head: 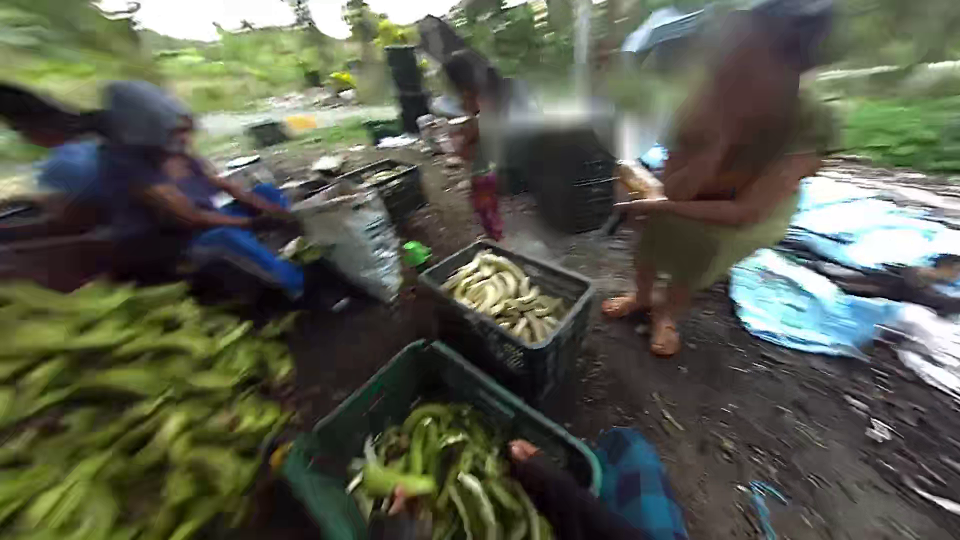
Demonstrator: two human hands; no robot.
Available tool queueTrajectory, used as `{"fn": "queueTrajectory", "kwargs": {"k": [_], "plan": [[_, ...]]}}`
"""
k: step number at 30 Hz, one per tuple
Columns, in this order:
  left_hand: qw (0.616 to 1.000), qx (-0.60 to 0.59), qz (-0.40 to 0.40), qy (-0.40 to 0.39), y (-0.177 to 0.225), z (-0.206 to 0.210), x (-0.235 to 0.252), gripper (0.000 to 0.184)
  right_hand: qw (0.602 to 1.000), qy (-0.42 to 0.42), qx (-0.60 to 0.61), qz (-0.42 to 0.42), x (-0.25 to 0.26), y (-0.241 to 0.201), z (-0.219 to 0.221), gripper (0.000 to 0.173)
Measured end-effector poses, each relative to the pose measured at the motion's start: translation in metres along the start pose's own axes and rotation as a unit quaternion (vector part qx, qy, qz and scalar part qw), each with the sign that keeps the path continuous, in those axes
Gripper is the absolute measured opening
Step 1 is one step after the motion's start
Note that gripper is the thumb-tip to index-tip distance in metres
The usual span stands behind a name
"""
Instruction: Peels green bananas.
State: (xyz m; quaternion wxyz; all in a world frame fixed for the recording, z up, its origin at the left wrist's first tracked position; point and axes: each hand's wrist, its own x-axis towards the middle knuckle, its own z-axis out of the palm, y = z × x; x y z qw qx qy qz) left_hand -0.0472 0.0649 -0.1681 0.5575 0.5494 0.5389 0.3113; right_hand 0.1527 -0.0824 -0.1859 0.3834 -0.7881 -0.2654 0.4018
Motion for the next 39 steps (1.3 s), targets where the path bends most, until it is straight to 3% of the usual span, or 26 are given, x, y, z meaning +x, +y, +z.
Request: {"fn": "queueTrajectory", "kwargs": {"k": [3, 5, 7, 10, 13, 17, 22, 26, 30, 31, 33, 34, 36, 39], "plan": [[0.944, -0.318, 0.033, -0.084, 0.049, -0.018, -0.044, 0.038, 0.973, 0.067, 0.193, -0.107, -0.012, -0.021, -0.002, 0.038], [0.902, -0.403, 0.042, -0.145, 0.063, -0.033, -0.059, 0.034, 0.972, 0.053, 0.181, -0.141, -0.027, -0.054, -0.011, 0.041], [0.877, -0.435, 0.015, -0.201, 0.068, -0.041, -0.055, 0.046, 0.982, 0.031, 0.121, -0.140, -0.045, -0.097, -0.017, 0.041], [0.913, -0.369, -0.038, -0.171, 0.086, -0.038, -0.055, 0.047, 0.981, 0.024, 0.048, -0.188, -0.053, -0.131, -0.007, 0.041], [0.935, -0.332, -0.064, -0.107, 0.096, -0.027, -0.058, 0.041, 0.984, -0.008, -0.045, -0.173, -0.050, -0.143, 0.006, 0.046], [0.906, -0.399, -0.078, -0.116, 0.092, -0.021, -0.054, 0.040, 0.975, -0.033, -0.174, -0.132, -0.059, -0.127, 0.023, 0.052], [0.952, -0.281, -0.082, -0.094, 0.074, -0.014, -0.030, 0.045, 0.974, -0.047, -0.188, -0.118, -0.096, -0.103, 0.028, 0.050], [0.987, -0.121, -0.038, -0.101, 0.084, -0.005, -0.057, 0.041, 0.980, 0.038, -0.170, -0.100, -0.084, -0.107, 0.033, 0.048], [0.985, -0.060, -0.147, -0.063, 0.144, 0.003, -0.110, 0.042, 0.965, 0.187, -0.181, -0.035, -0.024, -0.126, 0.012, 0.050], [0.987, -0.070, -0.134, -0.061, 0.138, 0.001, -0.111, 0.042, 0.964, 0.196, -0.178, -0.032, -0.014, -0.130, 0.003, 0.049], [0.984, -0.155, -0.044, -0.070, 0.082, -0.006, -0.081, 0.041, 0.969, 0.154, -0.186, -0.058, -0.019, -0.137, -0.011, 0.048], [0.977, -0.199, -0.055, -0.055, 0.069, -0.005, -0.065, 0.039, 0.969, 0.125, -0.196, -0.087, -0.030, -0.133, -0.010, 0.049], [0.977, -0.198, -0.075, -0.035, 0.062, -0.006, -0.041, 0.046, 0.964, 0.068, -0.219, -0.131, -0.065, -0.115, 0.003, 0.049], [0.992, -0.115, -0.005, -0.058, 0.072, -0.004, -0.030, 0.047, 0.974, 0.027, -0.201, -0.105, -0.103, -0.097, 0.024, 0.047]]}}
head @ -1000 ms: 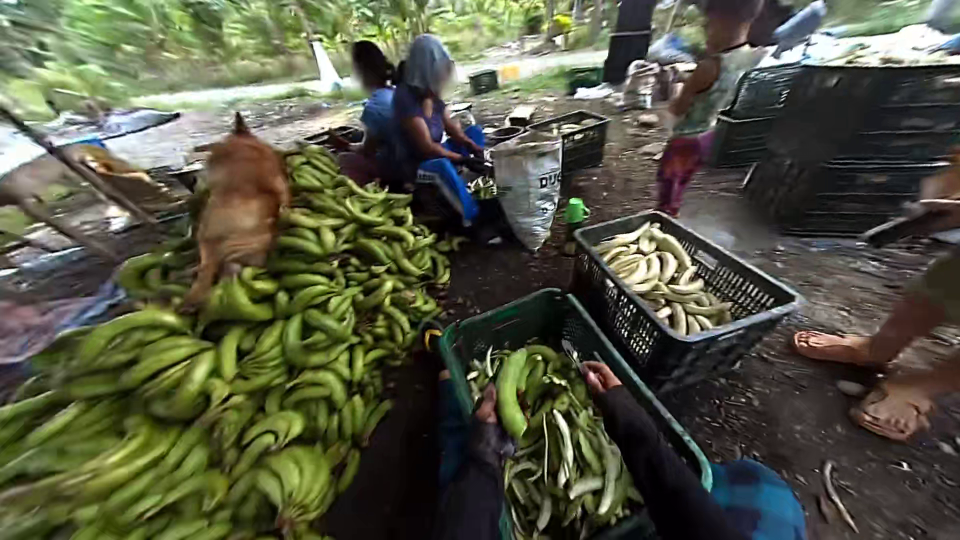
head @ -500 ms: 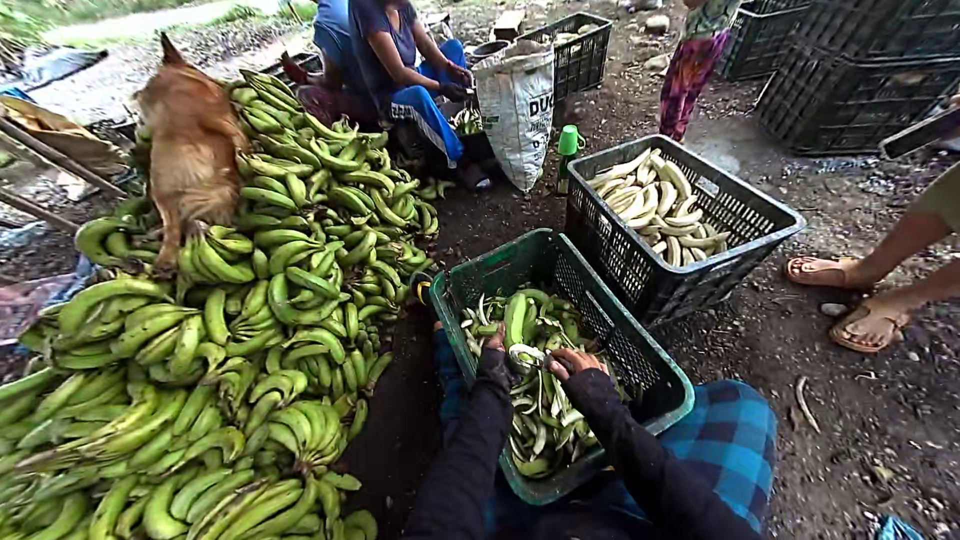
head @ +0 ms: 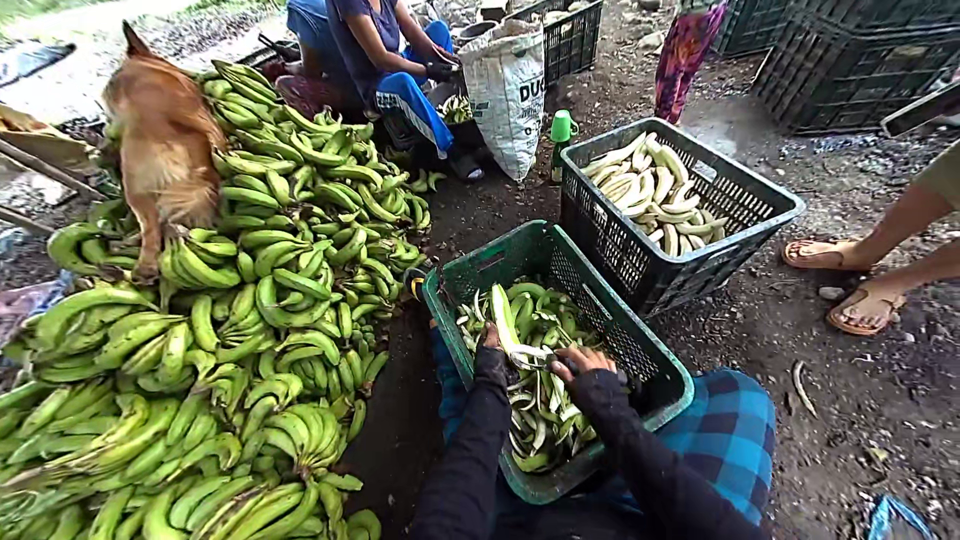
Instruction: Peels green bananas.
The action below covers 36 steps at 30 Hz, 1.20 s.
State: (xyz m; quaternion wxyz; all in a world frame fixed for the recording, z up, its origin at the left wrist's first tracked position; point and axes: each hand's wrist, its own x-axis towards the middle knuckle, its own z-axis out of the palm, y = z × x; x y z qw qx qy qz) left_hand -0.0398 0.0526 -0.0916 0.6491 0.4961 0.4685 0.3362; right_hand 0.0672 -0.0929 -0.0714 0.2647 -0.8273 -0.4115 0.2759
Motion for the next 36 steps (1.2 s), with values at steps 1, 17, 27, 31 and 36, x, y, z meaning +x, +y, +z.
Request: {"fn": "queueTrajectory", "kwargs": {"k": [1, 17, 27, 31, 36], "plan": [[0.999, 0.028, 0.008, -0.021, 0.007, 0.004, -0.006, 0.046, 1.000, 0.019, 0.012, 0.007, 0.003, -0.001, 0.002, 0.047], [0.994, 0.020, 0.075, 0.076, 0.016, 0.022, -0.006, 0.049, 0.995, 0.041, 0.050, 0.073, -0.009, -0.028, 0.009, 0.046], [0.999, 0.024, 0.043, 0.005, 0.012, 0.007, -0.013, 0.049, 0.988, 0.151, 0.012, -0.026, 0.066, -0.048, -0.029, 0.047], [0.966, -0.014, 0.133, 0.222, -0.002, 0.024, 0.027, 0.050, 0.988, 0.141, 0.032, 0.055, 0.005, -0.034, 0.036, 0.047], [0.991, -0.016, 0.054, -0.125, 0.022, 0.003, -0.006, 0.034, 0.993, 0.110, 0.030, -0.012, 0.041, -0.032, 0.001, 0.044]]}}
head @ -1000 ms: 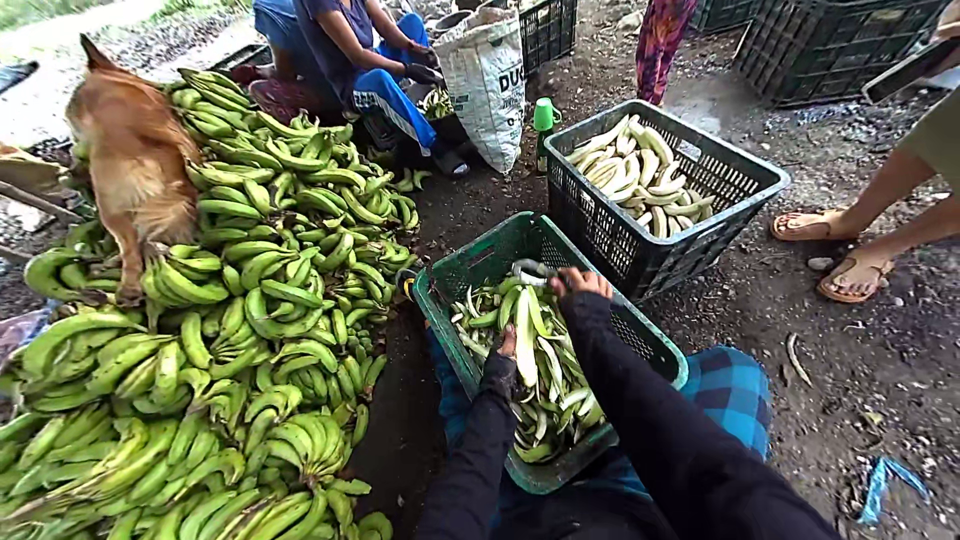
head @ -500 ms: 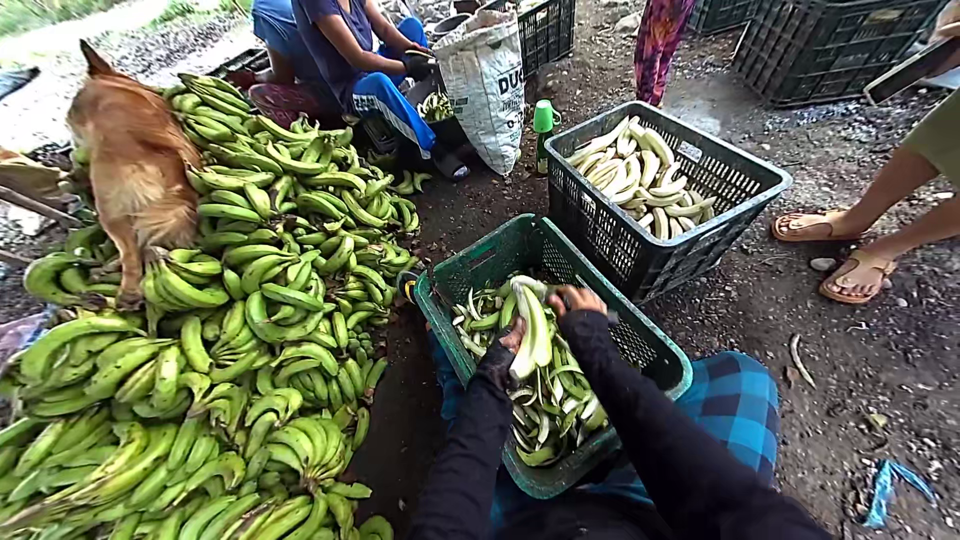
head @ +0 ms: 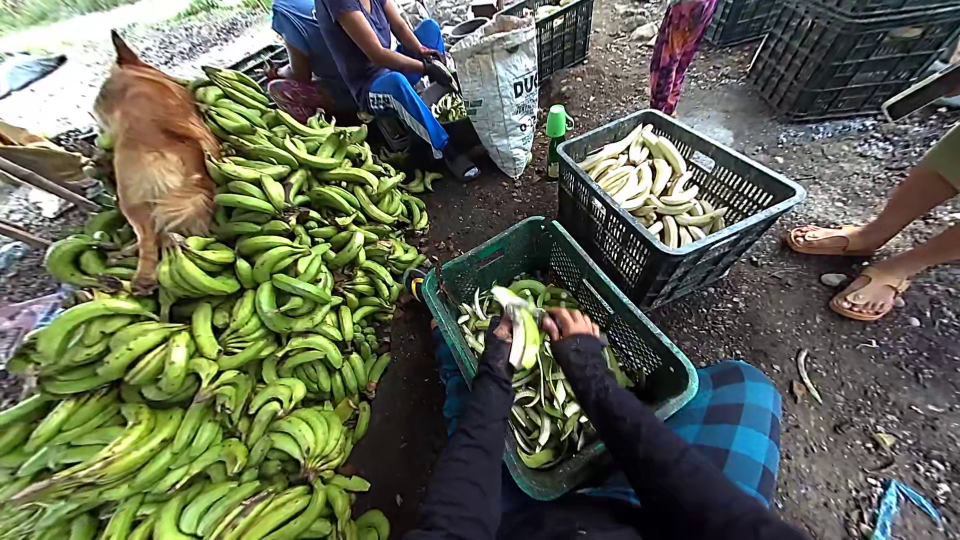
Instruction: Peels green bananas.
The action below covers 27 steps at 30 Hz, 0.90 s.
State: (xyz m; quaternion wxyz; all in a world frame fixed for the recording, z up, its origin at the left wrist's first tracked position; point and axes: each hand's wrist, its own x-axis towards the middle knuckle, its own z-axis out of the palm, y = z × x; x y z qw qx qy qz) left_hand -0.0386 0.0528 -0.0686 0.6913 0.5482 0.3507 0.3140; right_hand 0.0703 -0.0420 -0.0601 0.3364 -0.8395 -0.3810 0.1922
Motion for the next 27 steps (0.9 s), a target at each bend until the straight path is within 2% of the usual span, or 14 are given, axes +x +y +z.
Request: {"fn": "queueTrajectory", "kwargs": {"k": [2, 3, 4, 5, 7, 9, 11, 14, 17, 18, 20, 23, 25, 27], "plan": [[0.984, 0.060, -0.007, -0.170, 0.007, -0.014, -0.006, 0.039, 0.998, -0.049, -0.019, -0.032, 0.049, 0.012, -0.010, 0.047], [0.974, 0.093, 0.003, -0.204, 0.005, -0.019, -0.005, 0.042, 0.996, -0.063, -0.024, -0.054, 0.073, 0.022, -0.009, 0.049], [0.975, 0.097, 0.006, -0.200, 0.000, -0.021, -0.006, 0.043, 0.995, -0.072, -0.019, -0.065, 0.088, 0.027, -0.008, 0.049], [0.985, 0.075, 0.001, -0.157, -0.004, -0.020, -0.008, 0.042, 0.995, -0.069, -0.016, -0.066, 0.089, 0.026, -0.009, 0.047], [0.997, 0.048, -0.038, 0.038, -0.009, -0.004, -0.009, 0.041, 0.997, -0.033, -0.024, -0.060, 0.053, 0.012, -0.012, 0.044], [0.970, 0.068, -0.118, 0.203, -0.012, 0.011, 0.004, 0.051, 0.999, -0.035, -0.020, -0.018, 0.007, 0.012, 0.000, 0.047], [0.952, 0.100, -0.165, 0.239, -0.027, 0.014, 0.023, 0.047, 1.000, -0.006, 0.004, 0.016, -0.030, 0.025, 0.020, 0.046], [0.975, 0.075, -0.159, 0.138, -0.032, 0.013, 0.017, 0.043, 0.998, -0.004, 0.038, 0.041, -0.042, 0.032, 0.021, 0.043], [0.998, 0.002, -0.068, 0.010, -0.014, 0.014, -0.015, 0.034, 0.998, -0.061, 0.021, 0.026, 0.001, 0.029, 0.004, 0.045], [0.998, -0.018, -0.038, -0.040, -0.013, 0.010, -0.019, 0.032, 0.997, -0.069, 0.005, 0.017, 0.021, 0.034, 0.002, 0.047], [0.989, -0.095, -0.006, -0.115, -0.023, -0.001, -0.021, 0.033, 0.987, -0.151, -0.017, 0.052, 0.045, 0.025, -0.021, 0.053], [0.967, -0.222, -0.074, -0.104, -0.028, -0.008, -0.017, 0.048, 0.996, -0.087, 0.018, 0.014, 0.050, 0.032, -0.022, 0.046], [0.942, -0.299, -0.149, -0.023, -0.030, -0.003, -0.013, 0.060, 0.996, -0.037, 0.023, -0.073, 0.025, 0.049, -0.007, 0.041], [0.946, -0.271, -0.171, 0.053, -0.032, 0.002, -0.007, 0.054, 0.990, -0.038, 0.026, -0.137, -0.009, 0.066, 0.006, 0.044]]}}
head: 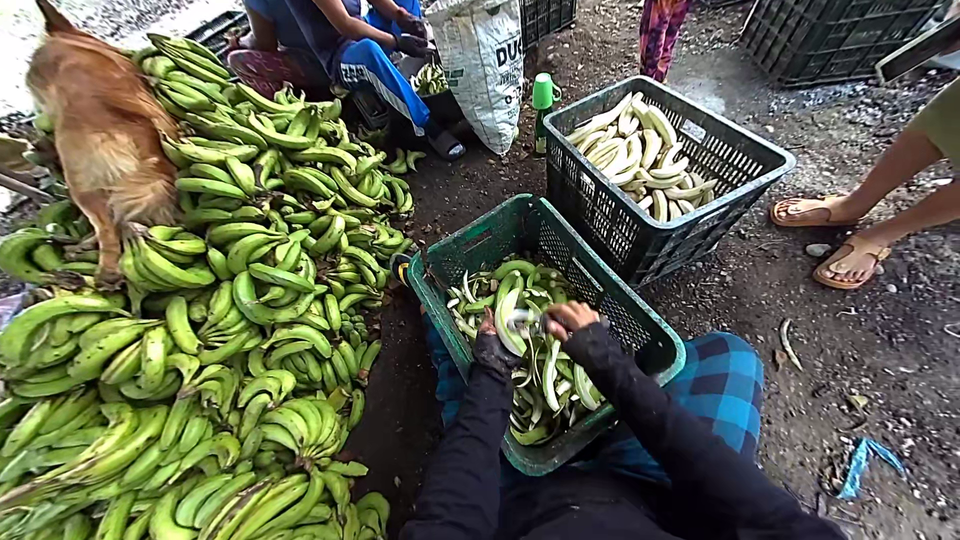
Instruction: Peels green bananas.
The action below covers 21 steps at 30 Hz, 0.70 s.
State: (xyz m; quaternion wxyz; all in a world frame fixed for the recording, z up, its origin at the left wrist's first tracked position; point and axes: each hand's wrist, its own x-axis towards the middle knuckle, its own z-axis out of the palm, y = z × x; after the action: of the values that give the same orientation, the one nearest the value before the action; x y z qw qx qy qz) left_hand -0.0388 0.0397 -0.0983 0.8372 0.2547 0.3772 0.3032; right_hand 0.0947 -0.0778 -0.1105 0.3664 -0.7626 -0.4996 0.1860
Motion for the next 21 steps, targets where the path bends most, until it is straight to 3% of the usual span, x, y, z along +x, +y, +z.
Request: {"fn": "queueTrajectory", "kwargs": {"k": [2, 4, 7, 10, 12, 13, 14, 16, 17, 18, 21], "plan": [[0.995, 0.088, 0.021, 0.047, -0.004, 0.000, 0.007, 0.042, 1.000, 0.003, 0.010, -0.022, -0.025, 0.002, 0.009, 0.043], [0.988, 0.147, 0.036, 0.039, -0.007, 0.004, 0.001, 0.036, 1.000, -0.007, 0.002, 0.008, -0.025, -0.007, 0.008, 0.041], [0.989, 0.118, 0.082, -0.019, -0.013, 0.008, -0.012, 0.030, 0.989, -0.051, -0.033, 0.134, 0.014, -0.010, 0.002, 0.046], [0.998, -0.007, 0.056, -0.031, -0.018, 0.005, -0.020, 0.042, 0.963, -0.019, 0.049, 0.266, 0.057, 0.038, 0.022, 0.048], [0.996, 0.064, 0.043, 0.052, -0.023, -0.013, -0.012, 0.042, 0.921, -0.047, 0.152, 0.357, 0.057, 0.051, 0.015, 0.048], [0.972, 0.191, 0.025, 0.131, -0.025, -0.020, -0.007, 0.037, 0.898, -0.043, 0.191, 0.394, 0.048, 0.054, 0.010, 0.050], [0.925, 0.329, -0.027, 0.186, -0.023, -0.019, -0.006, 0.041, 0.881, -0.036, 0.224, 0.416, 0.038, 0.054, 0.007, 0.050], [0.808, 0.555, -0.109, 0.168, -0.016, -0.004, 0.001, 0.048, 0.842, 0.002, 0.318, 0.436, 0.019, 0.057, 0.010, 0.048], [0.771, 0.617, -0.102, 0.123, -0.006, 0.011, 0.005, 0.047, 0.821, 0.019, 0.363, 0.440, 0.016, 0.060, 0.012, 0.048], [0.769, 0.631, -0.061, 0.082, 0.007, 0.031, 0.010, 0.049, 0.809, 0.033, 0.391, 0.439, 0.016, 0.065, 0.012, 0.049], [0.911, 0.407, 0.063, -0.039, 0.054, 0.117, 0.008, 0.045, 0.796, 0.066, 0.434, 0.418, 0.020, 0.078, 0.016, 0.052]]}}
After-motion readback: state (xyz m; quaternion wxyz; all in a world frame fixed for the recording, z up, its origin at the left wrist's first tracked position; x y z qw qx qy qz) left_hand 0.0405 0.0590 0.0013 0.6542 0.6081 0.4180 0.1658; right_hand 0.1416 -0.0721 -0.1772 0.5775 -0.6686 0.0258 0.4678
